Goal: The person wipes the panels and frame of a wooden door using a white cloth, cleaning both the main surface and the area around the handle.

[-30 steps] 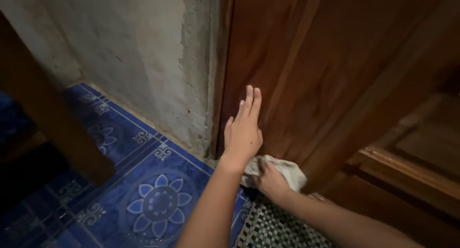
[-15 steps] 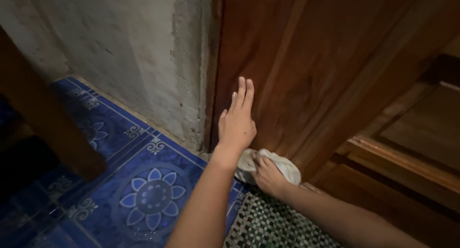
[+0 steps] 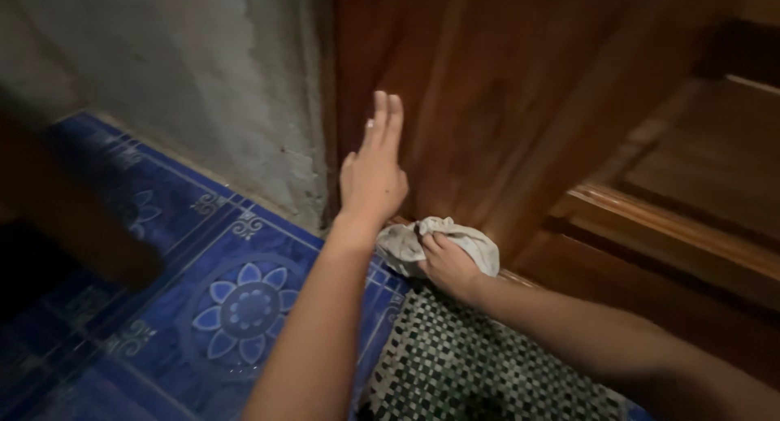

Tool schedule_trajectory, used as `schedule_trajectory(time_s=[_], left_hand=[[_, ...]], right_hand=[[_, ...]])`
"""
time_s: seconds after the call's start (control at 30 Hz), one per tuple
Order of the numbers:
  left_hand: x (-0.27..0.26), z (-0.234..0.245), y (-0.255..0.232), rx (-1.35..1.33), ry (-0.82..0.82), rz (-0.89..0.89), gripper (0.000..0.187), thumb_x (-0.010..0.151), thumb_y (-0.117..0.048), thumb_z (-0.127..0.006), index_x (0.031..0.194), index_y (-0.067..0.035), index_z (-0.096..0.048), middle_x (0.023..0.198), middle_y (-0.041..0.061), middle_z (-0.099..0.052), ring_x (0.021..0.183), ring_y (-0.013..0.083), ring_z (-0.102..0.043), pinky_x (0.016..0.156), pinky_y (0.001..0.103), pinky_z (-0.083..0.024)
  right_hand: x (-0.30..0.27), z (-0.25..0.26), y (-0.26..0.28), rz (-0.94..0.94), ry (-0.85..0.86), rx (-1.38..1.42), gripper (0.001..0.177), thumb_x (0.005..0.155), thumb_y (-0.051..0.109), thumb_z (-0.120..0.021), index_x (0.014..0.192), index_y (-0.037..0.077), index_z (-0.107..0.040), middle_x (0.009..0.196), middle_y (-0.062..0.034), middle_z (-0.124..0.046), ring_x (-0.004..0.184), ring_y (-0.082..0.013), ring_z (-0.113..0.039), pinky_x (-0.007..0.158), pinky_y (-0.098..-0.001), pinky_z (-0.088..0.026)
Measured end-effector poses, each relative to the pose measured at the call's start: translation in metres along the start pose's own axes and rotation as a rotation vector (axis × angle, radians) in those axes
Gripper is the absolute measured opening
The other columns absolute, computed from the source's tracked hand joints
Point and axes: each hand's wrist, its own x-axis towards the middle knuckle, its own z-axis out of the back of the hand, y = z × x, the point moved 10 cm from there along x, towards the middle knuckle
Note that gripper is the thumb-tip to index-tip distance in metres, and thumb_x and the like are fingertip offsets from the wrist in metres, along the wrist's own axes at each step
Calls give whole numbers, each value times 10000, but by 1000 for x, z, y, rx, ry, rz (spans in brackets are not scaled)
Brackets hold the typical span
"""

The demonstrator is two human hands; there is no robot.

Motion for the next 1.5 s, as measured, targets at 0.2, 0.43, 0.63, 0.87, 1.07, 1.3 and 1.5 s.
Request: schedule_trajectory(time_s=[0.2,0.43,0.63,0.87,1.07,1.3,1.5], left_hand=[[2,-1,-2,2,-37,-41,1022,765,13,-616,1638,-146,-109,1719,110,-123,1467,331,-422,919,476,-546],[2,-2,-3,-44,-39,-26,1023,742,-4,-635,1623,-140,-133,1711,110,-123,1437,348,-434,886,438,-571],[3,-2,-2,-29,-42,-29,1022,731,13,-616,1623,-136,-142,1700,119,-138,1450,325,-427,821,414,-576],[3,-1,-1,1,-23,-20,1010,750,31,-605,1634,-154,-151,1716,92,-133,1464,296,-428,868,449,-554],[2,5,-3,-10,37,-6,994,779,10,-611,1628,-160,-122,1712,78,-105,1462,314,-403,991,552,-490],[-44,-12,-4,-24,33,-138,981,776,31,-597,1632,-102,-138,1714,77,-116,1504,303,-348,1160,592,-331],[-83,-50,31,259,218,-106,994,762,2,-637,1619,-142,-155,1712,19,-109,1563,226,-161,1202,606,-222]], right_hand=[[-54,-10,5,-5,-59,-69,316,918,299,-546,1061,89,-733,1134,-125,-697,1191,-310,-519,1004,-425,-367],[-18,0,-3,-66,-257,11,362,855,308,-537,1030,60,-734,1367,-233,-596,1321,-347,-452,1073,-440,-336],[44,17,-9,-96,-428,263,376,956,243,-515,1161,-9,-704,1400,-264,-548,1378,-421,-449,1176,-531,-307],[44,28,-1,-80,-229,-44,426,948,275,-488,1244,10,-641,1434,-340,-496,1321,-482,-447,1108,-593,-310],[8,-8,7,43,-65,-222,485,954,305,-493,1233,-42,-686,1477,-318,-483,1370,-450,-435,1126,-507,-320],[-50,-2,9,55,-78,-354,534,917,320,-506,1180,-93,-720,1348,-316,-603,1226,-451,-530,1043,-511,-370],[-52,-43,27,172,119,-279,391,915,284,-566,1122,17,-764,1241,-204,-690,1281,-404,-520,1076,-472,-348]])
